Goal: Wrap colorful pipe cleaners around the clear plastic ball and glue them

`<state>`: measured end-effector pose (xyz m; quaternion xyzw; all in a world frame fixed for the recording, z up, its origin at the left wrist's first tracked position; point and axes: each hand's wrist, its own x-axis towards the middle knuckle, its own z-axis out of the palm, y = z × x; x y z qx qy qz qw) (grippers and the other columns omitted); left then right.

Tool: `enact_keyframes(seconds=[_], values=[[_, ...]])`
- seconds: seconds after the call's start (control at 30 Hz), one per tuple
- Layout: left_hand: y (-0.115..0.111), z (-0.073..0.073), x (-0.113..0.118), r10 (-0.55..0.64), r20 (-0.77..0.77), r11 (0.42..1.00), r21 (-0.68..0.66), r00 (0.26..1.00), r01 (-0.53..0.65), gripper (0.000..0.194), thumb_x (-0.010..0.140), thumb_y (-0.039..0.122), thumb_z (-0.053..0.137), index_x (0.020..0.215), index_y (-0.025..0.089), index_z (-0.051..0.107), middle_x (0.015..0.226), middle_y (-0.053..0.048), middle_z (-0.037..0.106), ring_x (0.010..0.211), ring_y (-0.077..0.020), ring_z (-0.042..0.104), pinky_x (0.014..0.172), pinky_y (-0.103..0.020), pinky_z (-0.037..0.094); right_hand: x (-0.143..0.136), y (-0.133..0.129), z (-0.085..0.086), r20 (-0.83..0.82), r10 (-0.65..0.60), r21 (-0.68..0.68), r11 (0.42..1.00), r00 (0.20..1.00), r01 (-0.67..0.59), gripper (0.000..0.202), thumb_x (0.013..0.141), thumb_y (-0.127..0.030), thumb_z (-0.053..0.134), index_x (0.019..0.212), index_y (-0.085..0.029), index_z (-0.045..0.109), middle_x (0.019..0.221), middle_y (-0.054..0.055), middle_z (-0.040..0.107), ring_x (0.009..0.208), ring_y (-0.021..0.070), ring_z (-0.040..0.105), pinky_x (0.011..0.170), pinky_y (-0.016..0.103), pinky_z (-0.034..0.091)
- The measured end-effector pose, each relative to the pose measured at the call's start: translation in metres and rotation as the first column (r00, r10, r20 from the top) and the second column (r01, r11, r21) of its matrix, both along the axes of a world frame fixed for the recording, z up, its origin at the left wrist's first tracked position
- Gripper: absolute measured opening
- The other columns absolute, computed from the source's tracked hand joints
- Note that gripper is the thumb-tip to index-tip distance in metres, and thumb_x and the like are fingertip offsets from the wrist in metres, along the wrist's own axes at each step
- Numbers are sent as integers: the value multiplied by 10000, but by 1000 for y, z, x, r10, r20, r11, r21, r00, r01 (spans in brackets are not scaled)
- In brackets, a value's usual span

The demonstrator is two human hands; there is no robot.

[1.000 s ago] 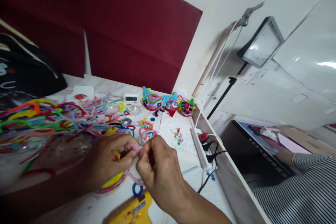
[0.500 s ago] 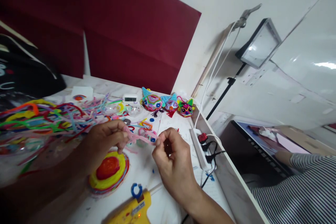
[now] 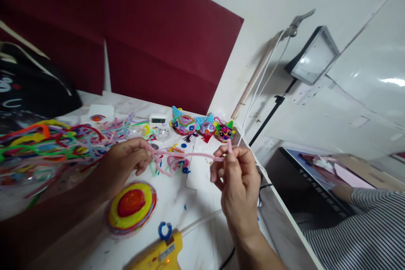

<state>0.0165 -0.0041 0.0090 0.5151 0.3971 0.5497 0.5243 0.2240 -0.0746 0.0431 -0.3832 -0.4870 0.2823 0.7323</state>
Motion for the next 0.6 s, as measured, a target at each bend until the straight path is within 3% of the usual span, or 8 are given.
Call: enact_keyframes(seconds=[0.23,0.43,0.6], values=[[15,-9,-5,41,-18,999,19,999,-41,73,632,188,559,565,181,529,422,68,470,395,-76,388,373,-182,304,20,8,19,-152,-162,87,980,975,176,110,818,-178,557,745,-196,476,688,-4,659,412,84,528,344,160,330],[16,-8,-5,44,-34,999,21,998,-44,95,632,194,561,551,179,514,411,68,477,385,-70,395,375,-178,308,38,11,28,-250,-186,143,963,950,227,159,718,-42,465,713,-200,488,601,-48,554,439,88,523,380,185,400],[18,-8,-4,43,-61,999,4,997,-43,108,624,213,588,551,173,519,419,65,498,386,-69,415,381,-174,338,48,9,32,-266,-212,189,945,940,266,193,716,-24,470,700,-217,463,599,-66,486,445,80,509,386,188,390]])
